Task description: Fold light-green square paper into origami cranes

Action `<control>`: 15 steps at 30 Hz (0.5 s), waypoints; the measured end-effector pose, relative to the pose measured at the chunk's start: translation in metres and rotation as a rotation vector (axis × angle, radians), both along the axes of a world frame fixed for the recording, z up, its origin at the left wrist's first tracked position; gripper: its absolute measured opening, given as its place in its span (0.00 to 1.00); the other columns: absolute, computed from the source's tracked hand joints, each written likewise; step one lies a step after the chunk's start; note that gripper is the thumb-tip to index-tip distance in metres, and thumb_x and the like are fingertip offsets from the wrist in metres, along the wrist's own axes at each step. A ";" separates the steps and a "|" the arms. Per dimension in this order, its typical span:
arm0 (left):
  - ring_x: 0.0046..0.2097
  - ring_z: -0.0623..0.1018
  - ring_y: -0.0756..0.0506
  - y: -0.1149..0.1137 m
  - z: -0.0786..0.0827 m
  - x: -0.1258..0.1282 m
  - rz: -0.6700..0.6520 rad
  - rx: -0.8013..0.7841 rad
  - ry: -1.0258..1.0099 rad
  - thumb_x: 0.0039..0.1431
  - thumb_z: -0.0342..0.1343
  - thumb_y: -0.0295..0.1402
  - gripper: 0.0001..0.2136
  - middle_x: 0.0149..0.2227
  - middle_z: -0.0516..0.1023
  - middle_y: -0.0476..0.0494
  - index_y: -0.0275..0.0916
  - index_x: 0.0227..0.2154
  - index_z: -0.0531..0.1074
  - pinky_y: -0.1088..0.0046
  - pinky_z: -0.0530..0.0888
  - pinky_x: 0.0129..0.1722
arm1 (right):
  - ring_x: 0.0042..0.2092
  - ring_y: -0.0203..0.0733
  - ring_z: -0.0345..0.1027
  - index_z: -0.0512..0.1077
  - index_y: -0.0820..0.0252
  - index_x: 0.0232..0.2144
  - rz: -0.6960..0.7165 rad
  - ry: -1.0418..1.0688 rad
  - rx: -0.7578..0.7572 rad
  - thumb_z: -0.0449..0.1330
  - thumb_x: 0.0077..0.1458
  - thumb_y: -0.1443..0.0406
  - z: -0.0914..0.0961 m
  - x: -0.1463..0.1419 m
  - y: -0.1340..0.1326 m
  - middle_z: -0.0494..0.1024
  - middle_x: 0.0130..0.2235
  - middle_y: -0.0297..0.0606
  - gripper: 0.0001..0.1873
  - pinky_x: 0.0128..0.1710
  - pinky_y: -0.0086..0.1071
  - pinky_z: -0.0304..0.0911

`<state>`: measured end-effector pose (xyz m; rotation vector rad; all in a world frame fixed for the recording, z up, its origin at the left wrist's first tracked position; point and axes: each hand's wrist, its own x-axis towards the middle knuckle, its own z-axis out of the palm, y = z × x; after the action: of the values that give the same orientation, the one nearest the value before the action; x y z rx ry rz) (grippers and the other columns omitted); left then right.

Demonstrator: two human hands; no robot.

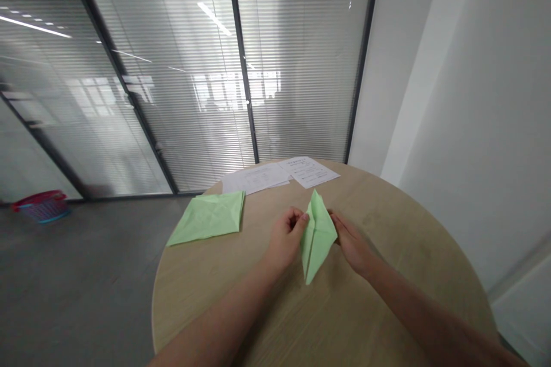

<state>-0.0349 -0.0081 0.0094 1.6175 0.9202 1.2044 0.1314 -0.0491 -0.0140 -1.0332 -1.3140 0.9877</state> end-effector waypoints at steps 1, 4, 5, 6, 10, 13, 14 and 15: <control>0.27 0.66 0.49 0.000 0.001 -0.001 0.031 0.006 -0.001 0.60 0.57 0.48 0.16 0.23 0.66 0.53 0.40 0.28 0.67 0.73 0.62 0.27 | 0.37 0.46 0.75 0.72 0.49 0.56 0.021 0.029 -0.006 0.50 0.64 0.41 0.000 -0.001 0.000 0.80 0.44 0.40 0.30 0.36 0.38 0.73; 0.27 0.67 0.49 -0.001 0.005 -0.002 0.129 0.049 -0.022 0.61 0.56 0.47 0.16 0.24 0.66 0.53 0.40 0.27 0.67 0.74 0.63 0.27 | 0.37 0.46 0.75 0.64 0.50 0.64 0.097 0.142 0.003 0.53 0.63 0.41 0.001 0.000 -0.001 0.79 0.47 0.43 0.35 0.33 0.38 0.73; 0.28 0.67 0.49 -0.001 0.006 -0.003 0.160 0.067 -0.037 0.61 0.56 0.46 0.15 0.24 0.66 0.53 0.40 0.27 0.67 0.74 0.64 0.27 | 0.38 0.46 0.76 0.59 0.50 0.67 0.127 0.181 0.002 0.54 0.62 0.42 0.001 0.000 -0.001 0.79 0.47 0.43 0.37 0.33 0.38 0.74; 0.28 0.68 0.49 -0.002 0.007 -0.003 0.185 0.081 -0.058 0.61 0.56 0.46 0.15 0.24 0.66 0.53 0.40 0.27 0.67 0.74 0.65 0.27 | 0.38 0.46 0.76 0.55 0.49 0.69 0.156 0.209 -0.006 0.56 0.62 0.43 0.001 0.000 -0.002 0.79 0.47 0.43 0.40 0.34 0.39 0.75; 0.29 0.71 0.49 -0.001 0.008 -0.002 0.177 0.055 -0.164 0.60 0.57 0.45 0.13 0.27 0.70 0.52 0.40 0.32 0.68 0.74 0.69 0.27 | 0.44 0.49 0.77 0.43 0.45 0.73 0.204 0.194 -0.064 0.67 0.54 0.48 0.003 -0.005 -0.003 0.78 0.52 0.44 0.54 0.40 0.41 0.76; 0.29 0.74 0.48 0.000 0.005 -0.001 0.144 0.026 -0.185 0.58 0.59 0.46 0.14 0.28 0.73 0.51 0.40 0.34 0.67 0.73 0.72 0.28 | 0.45 0.50 0.77 0.44 0.44 0.73 0.150 0.137 -0.060 0.72 0.49 0.54 0.000 -0.011 -0.002 0.75 0.58 0.44 0.59 0.39 0.42 0.76; 0.29 0.74 0.48 0.000 0.004 0.000 0.144 0.028 -0.173 0.57 0.60 0.45 0.14 0.28 0.73 0.51 0.41 0.34 0.67 0.73 0.72 0.28 | 0.44 0.50 0.78 0.45 0.44 0.73 0.113 0.112 -0.042 0.72 0.49 0.56 -0.001 -0.013 -0.001 0.75 0.58 0.44 0.57 0.39 0.43 0.77; 0.30 0.74 0.48 0.001 0.003 0.000 0.146 0.032 -0.157 0.56 0.61 0.44 0.13 0.28 0.73 0.51 0.41 0.33 0.68 0.73 0.72 0.29 | 0.43 0.49 0.78 0.47 0.45 0.72 0.081 0.082 -0.025 0.71 0.49 0.58 -0.003 -0.013 0.001 0.76 0.58 0.43 0.55 0.40 0.43 0.77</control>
<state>-0.0345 -0.0071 0.0119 1.4772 0.9357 1.4316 0.1182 -0.0484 -0.0169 -0.9547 -1.2873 1.0980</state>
